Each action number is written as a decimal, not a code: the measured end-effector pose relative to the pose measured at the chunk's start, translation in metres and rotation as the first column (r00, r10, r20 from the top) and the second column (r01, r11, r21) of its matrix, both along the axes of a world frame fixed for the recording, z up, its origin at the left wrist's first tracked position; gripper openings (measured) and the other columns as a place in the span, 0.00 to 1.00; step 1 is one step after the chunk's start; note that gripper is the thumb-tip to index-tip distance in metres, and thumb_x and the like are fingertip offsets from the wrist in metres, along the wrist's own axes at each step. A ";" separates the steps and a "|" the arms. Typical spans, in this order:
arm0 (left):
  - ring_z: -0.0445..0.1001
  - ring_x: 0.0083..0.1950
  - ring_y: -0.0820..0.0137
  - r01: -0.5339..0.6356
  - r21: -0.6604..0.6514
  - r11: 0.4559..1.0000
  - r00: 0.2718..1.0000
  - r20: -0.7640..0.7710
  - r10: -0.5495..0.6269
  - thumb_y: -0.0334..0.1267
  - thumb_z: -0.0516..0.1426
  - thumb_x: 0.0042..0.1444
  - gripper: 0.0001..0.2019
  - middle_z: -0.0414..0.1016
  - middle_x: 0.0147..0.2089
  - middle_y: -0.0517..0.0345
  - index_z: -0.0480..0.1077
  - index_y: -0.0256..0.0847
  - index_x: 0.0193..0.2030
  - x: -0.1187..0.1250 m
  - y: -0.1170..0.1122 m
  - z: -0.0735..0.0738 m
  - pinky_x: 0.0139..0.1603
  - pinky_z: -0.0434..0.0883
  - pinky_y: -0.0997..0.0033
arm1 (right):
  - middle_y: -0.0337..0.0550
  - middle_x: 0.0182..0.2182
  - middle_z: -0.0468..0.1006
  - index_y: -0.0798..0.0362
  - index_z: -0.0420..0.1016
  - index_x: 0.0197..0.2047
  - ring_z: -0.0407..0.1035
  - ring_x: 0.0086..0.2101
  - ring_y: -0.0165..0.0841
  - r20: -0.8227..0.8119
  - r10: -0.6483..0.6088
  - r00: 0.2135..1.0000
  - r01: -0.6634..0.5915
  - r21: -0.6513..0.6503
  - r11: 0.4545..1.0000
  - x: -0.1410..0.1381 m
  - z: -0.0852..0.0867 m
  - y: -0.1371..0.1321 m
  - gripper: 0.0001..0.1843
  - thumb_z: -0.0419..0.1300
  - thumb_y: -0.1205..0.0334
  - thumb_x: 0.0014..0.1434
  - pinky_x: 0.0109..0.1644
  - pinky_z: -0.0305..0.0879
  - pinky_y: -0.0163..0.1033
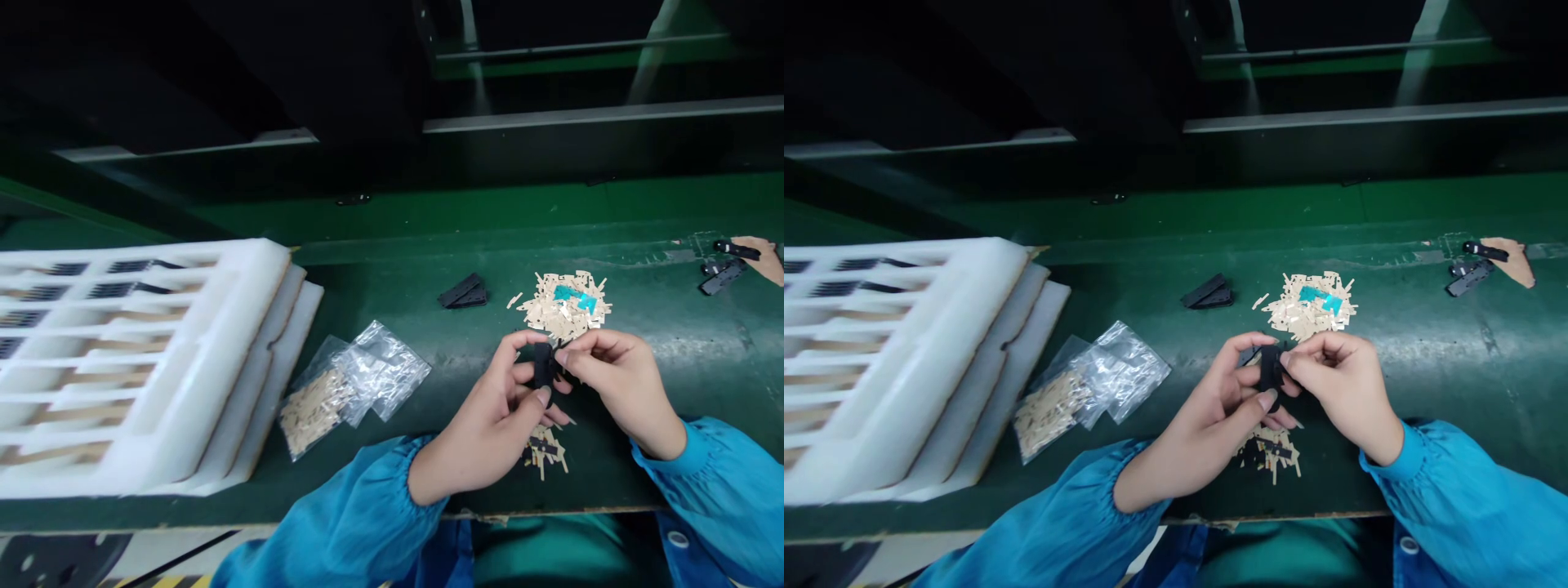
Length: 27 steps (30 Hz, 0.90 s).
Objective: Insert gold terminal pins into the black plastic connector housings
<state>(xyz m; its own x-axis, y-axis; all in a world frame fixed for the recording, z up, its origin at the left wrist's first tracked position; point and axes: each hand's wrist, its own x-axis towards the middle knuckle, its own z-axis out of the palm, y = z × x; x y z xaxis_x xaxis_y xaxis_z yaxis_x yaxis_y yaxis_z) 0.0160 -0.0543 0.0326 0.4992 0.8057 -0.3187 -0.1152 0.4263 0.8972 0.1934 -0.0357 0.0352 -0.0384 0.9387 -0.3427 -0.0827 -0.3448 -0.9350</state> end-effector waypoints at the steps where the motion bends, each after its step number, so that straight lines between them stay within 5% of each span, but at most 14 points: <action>1: 0.82 0.39 0.70 -0.001 -0.001 1.000 1.000 -0.001 0.001 0.32 0.54 0.69 0.20 0.74 0.48 0.55 0.53 0.48 0.64 0.000 0.000 0.001 0.42 0.78 0.71 | 0.40 0.17 0.78 0.52 0.77 0.24 0.70 0.20 0.31 0.001 -0.005 1.000 0.005 -0.001 1.000 0.000 0.000 0.000 0.11 0.71 0.57 0.52 0.26 0.67 0.37; 27: 0.82 0.40 0.69 -0.014 0.036 0.999 1.000 -0.015 0.015 0.31 0.53 0.69 0.20 0.74 0.47 0.54 0.55 0.47 0.64 -0.001 -0.002 0.003 0.43 0.79 0.71 | 0.40 0.17 0.76 0.53 0.77 0.24 0.68 0.20 0.31 -0.003 0.001 1.000 -0.001 -0.050 0.999 -0.001 0.000 0.000 0.12 0.71 0.56 0.51 0.25 0.65 0.37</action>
